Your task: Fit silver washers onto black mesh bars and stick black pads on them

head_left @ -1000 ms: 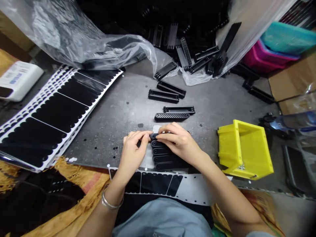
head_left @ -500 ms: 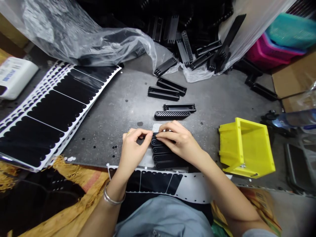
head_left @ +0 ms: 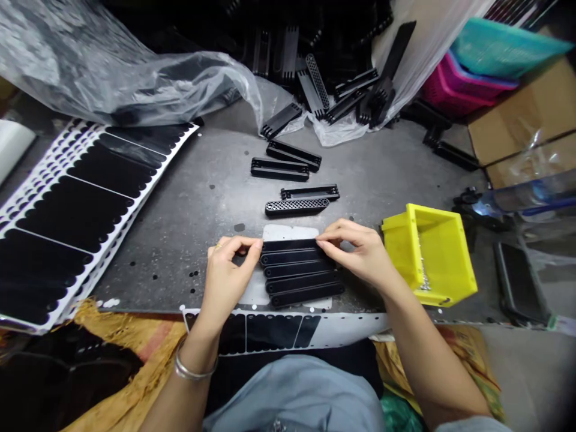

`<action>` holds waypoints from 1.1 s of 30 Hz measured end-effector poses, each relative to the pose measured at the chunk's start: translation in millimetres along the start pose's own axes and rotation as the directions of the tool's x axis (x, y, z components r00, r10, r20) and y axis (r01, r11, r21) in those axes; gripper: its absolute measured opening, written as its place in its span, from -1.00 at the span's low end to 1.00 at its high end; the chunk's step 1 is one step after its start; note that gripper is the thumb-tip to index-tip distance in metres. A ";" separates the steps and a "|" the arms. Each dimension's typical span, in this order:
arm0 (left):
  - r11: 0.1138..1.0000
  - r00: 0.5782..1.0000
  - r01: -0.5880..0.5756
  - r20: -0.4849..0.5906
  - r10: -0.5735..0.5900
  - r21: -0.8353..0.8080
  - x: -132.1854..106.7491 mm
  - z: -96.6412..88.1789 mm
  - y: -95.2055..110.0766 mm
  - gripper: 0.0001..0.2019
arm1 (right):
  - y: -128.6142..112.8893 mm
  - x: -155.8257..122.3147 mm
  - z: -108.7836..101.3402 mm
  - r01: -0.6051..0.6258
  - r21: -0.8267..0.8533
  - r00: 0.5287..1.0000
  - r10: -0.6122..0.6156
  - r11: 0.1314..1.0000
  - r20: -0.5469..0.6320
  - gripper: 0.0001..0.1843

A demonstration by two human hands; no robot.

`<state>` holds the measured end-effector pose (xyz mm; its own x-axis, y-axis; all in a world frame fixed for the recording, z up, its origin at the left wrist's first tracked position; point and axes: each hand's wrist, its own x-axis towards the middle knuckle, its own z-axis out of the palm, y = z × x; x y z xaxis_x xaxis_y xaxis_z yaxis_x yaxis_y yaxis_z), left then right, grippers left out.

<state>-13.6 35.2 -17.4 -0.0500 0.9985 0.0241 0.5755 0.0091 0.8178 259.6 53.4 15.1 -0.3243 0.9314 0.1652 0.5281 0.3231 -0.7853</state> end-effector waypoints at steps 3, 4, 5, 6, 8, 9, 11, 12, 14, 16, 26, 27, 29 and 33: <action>1.000 1.000 0.011 0.000 -0.011 0.009 0.6 -0.7 -1.3 -0.81 | -1.5 -0.3 2.8 -0.018 0.020 1.000 0.018 1.000 0.016 -0.86; 1.000 1.000 0.014 -0.001 -0.014 0.007 0.7 -0.8 -1.8 -0.81 | -1.2 -0.7 3.2 -0.018 0.017 1.000 0.018 1.000 0.013 -0.85; 1.000 1.000 0.017 -0.001 -0.017 0.004 0.9 -0.8 -2.2 -0.81 | -0.3 -1.3 3.3 -0.012 0.005 1.000 0.012 1.000 0.010 -0.85; 1.000 1.000 0.019 0.000 -0.019 0.002 1.0 -0.8 -2.6 -0.81 | 0.8 -2.3 2.8 0.001 -0.019 1.000 -0.001 1.000 0.006 -0.84; 1.000 1.000 0.018 0.005 -0.018 0.003 1.2 -1.1 -2.3 -0.81 | 2.2 -5.3 0.3 0.039 -0.116 0.999 -0.041 0.992 -0.013 -0.84; 1.000 1.000 0.012 0.015 -0.012 0.011 1.2 -1.7 -1.6 -0.80 | 1.1 -7.5 -1.2 0.052 -0.184 0.998 -0.059 0.982 -0.032 -0.83; 0.999 0.999 -0.021 0.030 0.020 0.026 0.9 -4.7 1.6 -0.78 | -6.4 -12.9 -1.8 0.059 -0.311 0.992 -0.089 0.949 -0.084 -0.73; 0.999 0.999 -0.039 0.027 0.038 0.017 0.5 -7.3 4.0 -0.76 | -12.6 -15.9 0.5 0.061 -0.355 0.989 -0.104 0.933 -0.103 -0.63; 0.997 0.998 -0.061 -0.005 0.061 -0.044 -1.1 -14.0 10.0 -0.67 | -26.5 -21.7 12.4 0.088 -0.405 0.988 -0.131 0.910 -0.080 -0.44; 0.990 0.996 -0.091 -0.003 0.092 -0.108 -4.6 -19.9 16.6 -0.57 | -36.1 -26.5 32.2 0.161 -0.420 0.986 -0.167 0.893 0.022 -0.31; 0.842 0.852 -0.482 0.352 0.387 0.242 -29.3 23.7 29.2 0.09 | -20.8 -47.3 18.9 -0.038 -0.034 0.964 0.028 0.999 -0.266 -0.61; 0.850 0.869 -0.465 0.315 0.383 0.249 -34.7 17.7 28.8 0.07 | -22.3 -54.8 9.7 -0.055 -0.010 0.945 0.049 0.998 -0.323 -0.62; 0.891 0.923 -0.371 0.205 0.324 0.261 -56.0 -9.2 24.3 0.08 | -24.3 -74.7 -5.1 -0.082 -0.022 0.927 0.068 0.996 -0.368 -0.64; 0.937 0.977 0.153 -0.190 -0.096 0.315 -130.0 -97.6 -17.7 -0.08 | -28.6 -112.7 -3.1 -0.078 -0.100 0.939 0.040 0.992 -0.341 -0.68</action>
<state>-96.9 -100.0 21.2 -0.2590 0.9643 0.0547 0.7886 0.1784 0.5884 283.5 -60.3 20.8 -0.0164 0.9448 0.3272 0.6276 0.2645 -0.7322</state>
